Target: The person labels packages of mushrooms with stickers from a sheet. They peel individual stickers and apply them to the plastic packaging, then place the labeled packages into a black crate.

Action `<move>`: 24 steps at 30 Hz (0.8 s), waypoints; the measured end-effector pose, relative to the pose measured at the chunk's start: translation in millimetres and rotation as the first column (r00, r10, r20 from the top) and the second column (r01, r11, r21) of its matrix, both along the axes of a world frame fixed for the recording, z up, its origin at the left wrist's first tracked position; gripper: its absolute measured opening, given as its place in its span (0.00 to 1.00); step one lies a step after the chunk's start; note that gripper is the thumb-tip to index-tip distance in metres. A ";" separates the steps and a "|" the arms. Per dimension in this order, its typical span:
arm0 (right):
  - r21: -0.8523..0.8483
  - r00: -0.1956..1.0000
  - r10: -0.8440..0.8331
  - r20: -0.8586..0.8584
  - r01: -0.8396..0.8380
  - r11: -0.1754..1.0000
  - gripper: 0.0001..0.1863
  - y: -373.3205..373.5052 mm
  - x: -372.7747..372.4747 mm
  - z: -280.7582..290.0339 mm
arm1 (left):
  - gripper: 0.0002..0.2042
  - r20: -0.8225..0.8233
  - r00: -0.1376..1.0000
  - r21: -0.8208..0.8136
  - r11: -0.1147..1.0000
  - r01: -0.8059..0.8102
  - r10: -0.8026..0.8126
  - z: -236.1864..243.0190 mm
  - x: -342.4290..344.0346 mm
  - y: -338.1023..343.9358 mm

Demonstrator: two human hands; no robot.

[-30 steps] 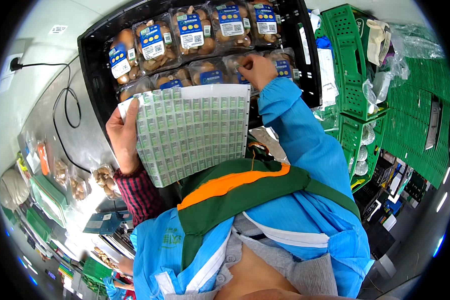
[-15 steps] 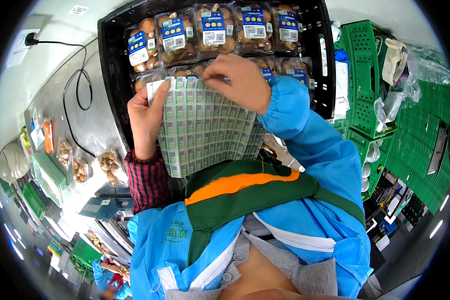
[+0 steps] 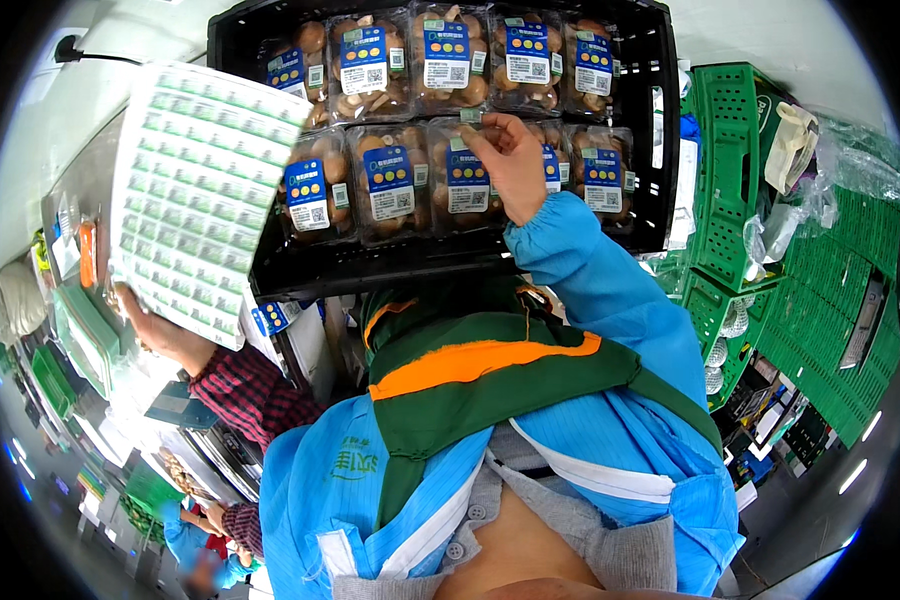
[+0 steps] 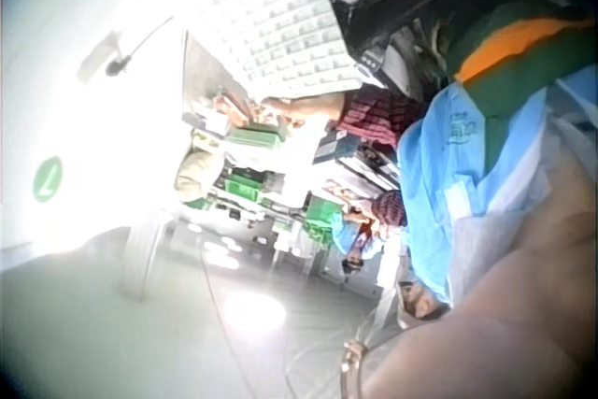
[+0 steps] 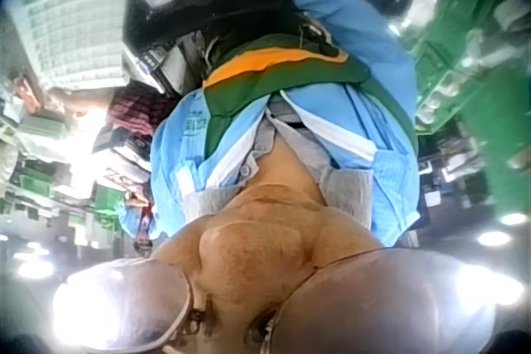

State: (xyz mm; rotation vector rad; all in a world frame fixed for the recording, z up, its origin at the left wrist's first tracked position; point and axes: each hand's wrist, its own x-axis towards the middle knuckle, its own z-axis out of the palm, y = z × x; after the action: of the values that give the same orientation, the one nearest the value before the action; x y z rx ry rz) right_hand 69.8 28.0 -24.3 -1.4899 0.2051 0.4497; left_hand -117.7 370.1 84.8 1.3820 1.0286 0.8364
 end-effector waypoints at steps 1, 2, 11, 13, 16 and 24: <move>-0.079 0.999 0.002 0.035 0.001 0.997 0.17 0.9 -1.3 -10.1 | 0.24 0.048 0.999 -0.008 1.000 0.012 -0.011 -3.1 -5.0 5.6; -0.160 0.997 0.014 0.073 -0.003 0.987 0.18 3.3 -1.7 -20.2 | 0.24 0.099 0.995 -0.017 1.000 0.017 -0.015 -2.3 -5.8 4.4; -0.593 0.953 0.199 0.229 -0.026 0.805 0.19 9.8 -7.7 -37.9 | 0.23 0.171 0.985 -0.216 0.976 0.030 0.007 -12.7 16.1 -18.3; -0.692 0.929 0.277 0.246 -0.031 0.721 0.18 8.2 -8.1 -37.1 | 0.23 0.353 0.935 -0.380 0.914 0.141 0.003 -20.8 11.6 -8.1; -0.651 0.948 0.229 0.220 -0.032 0.759 0.16 10.6 -10.1 -31.4 | 0.23 0.387 0.922 -0.388 0.911 0.136 0.027 -20.7 14.6 -5.0; -0.089 0.991 -0.055 -0.123 0.044 0.995 0.12 82.5 -39.8 -29.4 | 0.24 0.150 0.987 -0.075 0.996 -0.038 0.049 -4.3 19.5 -12.6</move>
State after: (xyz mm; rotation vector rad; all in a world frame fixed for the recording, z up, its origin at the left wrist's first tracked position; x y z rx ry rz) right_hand 30.0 110.5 -53.6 -1.5389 0.3640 0.5006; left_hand -98.1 357.4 80.4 1.2194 0.9647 0.9139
